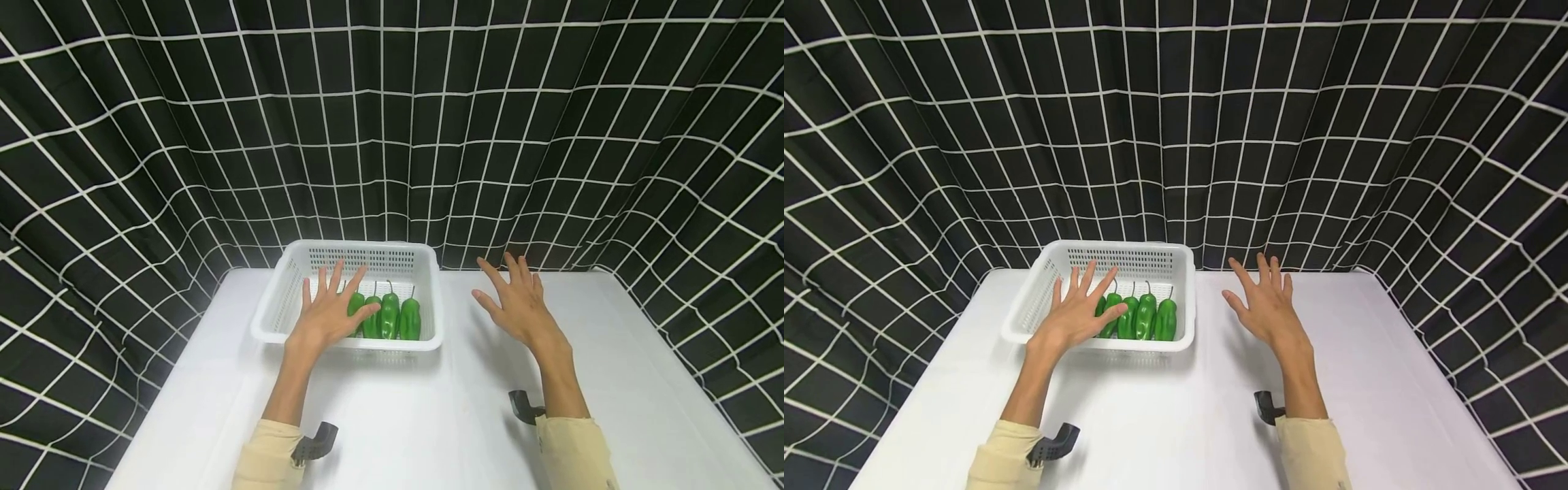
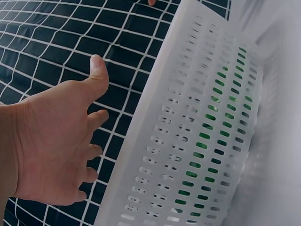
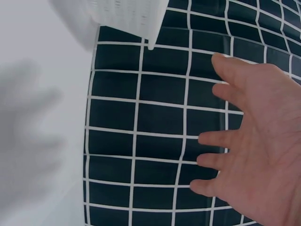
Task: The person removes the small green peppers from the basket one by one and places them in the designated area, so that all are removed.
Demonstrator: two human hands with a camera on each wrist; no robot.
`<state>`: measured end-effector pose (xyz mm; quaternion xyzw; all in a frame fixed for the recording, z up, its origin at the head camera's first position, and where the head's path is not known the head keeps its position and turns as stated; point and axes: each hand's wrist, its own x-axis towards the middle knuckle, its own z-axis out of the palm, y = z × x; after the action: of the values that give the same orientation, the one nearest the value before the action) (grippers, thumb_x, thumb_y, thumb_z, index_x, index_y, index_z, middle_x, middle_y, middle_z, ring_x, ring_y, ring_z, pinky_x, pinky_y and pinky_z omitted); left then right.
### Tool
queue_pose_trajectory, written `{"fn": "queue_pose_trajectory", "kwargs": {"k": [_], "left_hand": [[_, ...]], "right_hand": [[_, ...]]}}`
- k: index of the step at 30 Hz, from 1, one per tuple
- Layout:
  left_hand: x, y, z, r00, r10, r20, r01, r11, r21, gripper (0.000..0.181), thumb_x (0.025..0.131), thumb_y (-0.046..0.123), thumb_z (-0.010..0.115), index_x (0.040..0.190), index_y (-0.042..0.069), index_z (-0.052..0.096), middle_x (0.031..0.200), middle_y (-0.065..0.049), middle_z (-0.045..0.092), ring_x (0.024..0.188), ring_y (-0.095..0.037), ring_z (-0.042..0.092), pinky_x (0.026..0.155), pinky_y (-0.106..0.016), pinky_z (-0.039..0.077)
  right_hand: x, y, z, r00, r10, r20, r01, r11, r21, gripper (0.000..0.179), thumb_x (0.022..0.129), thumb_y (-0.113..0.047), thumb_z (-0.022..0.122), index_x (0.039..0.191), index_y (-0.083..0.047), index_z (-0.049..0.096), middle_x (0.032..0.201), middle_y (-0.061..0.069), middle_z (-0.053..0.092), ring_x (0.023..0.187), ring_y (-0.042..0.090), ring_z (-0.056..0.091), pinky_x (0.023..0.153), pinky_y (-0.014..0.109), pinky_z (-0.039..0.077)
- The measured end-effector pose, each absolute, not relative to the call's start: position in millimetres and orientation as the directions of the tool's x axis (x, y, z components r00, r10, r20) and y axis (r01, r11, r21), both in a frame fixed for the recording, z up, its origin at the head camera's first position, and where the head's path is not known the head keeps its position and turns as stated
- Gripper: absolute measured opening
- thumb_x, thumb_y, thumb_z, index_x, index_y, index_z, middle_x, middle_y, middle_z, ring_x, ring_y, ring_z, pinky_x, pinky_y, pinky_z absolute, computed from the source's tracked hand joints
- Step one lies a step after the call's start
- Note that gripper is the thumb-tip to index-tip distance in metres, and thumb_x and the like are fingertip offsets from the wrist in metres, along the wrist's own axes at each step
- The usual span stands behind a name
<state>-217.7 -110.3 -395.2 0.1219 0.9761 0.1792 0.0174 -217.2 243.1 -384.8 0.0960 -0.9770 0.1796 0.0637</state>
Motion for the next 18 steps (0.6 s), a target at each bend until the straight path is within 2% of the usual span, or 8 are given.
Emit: {"fn": "queue_pose_trajectory", "kwargs": {"k": [3, 7, 10, 13, 18], "left_hand": [[-218, -115, -396, -0.97, 0.243, -0.01, 0.224, 0.907, 0.355, 0.084, 0.101, 0.074, 0.041, 0.169, 0.036, 0.008, 0.178, -0.013, -0.006, 0.163, -0.047, -0.009, 0.129, -0.071, -0.008], [-215, -121, -401, -0.973, 0.231, -0.02, 0.208, 0.909, 0.362, 0.082, 0.102, 0.073, 0.041, 0.168, 0.038, 0.008, 0.178, -0.012, -0.006, 0.163, -0.048, -0.004, 0.129, -0.072, -0.006], [-214, -127, -403, -0.974, 0.224, -0.021, 0.201, 0.909, 0.365, 0.081, 0.103, 0.071, 0.041, 0.169, 0.036, 0.009, 0.178, -0.012, -0.005, 0.164, -0.047, -0.002, 0.13, -0.071, -0.005], [-213, -134, -405, -0.974, 0.22, -0.044, 0.188, 0.906, 0.379, 0.08, 0.104, 0.07, 0.039, 0.169, 0.035, 0.009, 0.178, -0.011, -0.007, 0.164, -0.045, -0.005, 0.13, -0.07, -0.008], [-208, -149, -410, -0.983, 0.174, -0.056, 0.138, 0.91, 0.391, 0.079, 0.105, 0.067, 0.04, 0.169, 0.031, 0.009, 0.178, -0.015, -0.005, 0.163, -0.048, -0.005, 0.129, -0.071, -0.009]], "right_hand": [[-220, 241, -385, -0.973, -0.171, 0.154, -0.215, 0.915, -0.34, 0.067, 0.108, -0.048, 0.051, 0.166, -0.024, 0.028, 0.172, 0.033, 0.008, 0.16, 0.057, -0.001, 0.125, 0.079, 0.002], [-220, 239, -387, -0.973, -0.179, 0.144, -0.22, 0.91, -0.352, 0.066, 0.108, -0.045, 0.052, 0.166, -0.023, 0.028, 0.172, 0.033, 0.009, 0.16, 0.056, 0.0, 0.125, 0.078, 0.004], [-222, 238, -387, -0.972, -0.184, 0.147, -0.225, 0.905, -0.36, 0.065, 0.108, -0.042, 0.053, 0.166, -0.022, 0.029, 0.172, 0.033, 0.01, 0.16, 0.056, 0.002, 0.126, 0.077, 0.005], [-223, 236, -386, -0.97, -0.187, 0.155, -0.232, 0.902, -0.363, 0.064, 0.108, -0.038, 0.055, 0.165, -0.02, 0.031, 0.171, 0.033, 0.012, 0.16, 0.057, 0.004, 0.126, 0.077, 0.008], [-223, 229, -385, -0.969, -0.195, 0.155, -0.24, 0.896, -0.374, 0.063, 0.108, -0.035, 0.056, 0.164, -0.021, 0.031, 0.171, 0.032, 0.015, 0.159, 0.057, 0.008, 0.124, 0.079, 0.012]]}}
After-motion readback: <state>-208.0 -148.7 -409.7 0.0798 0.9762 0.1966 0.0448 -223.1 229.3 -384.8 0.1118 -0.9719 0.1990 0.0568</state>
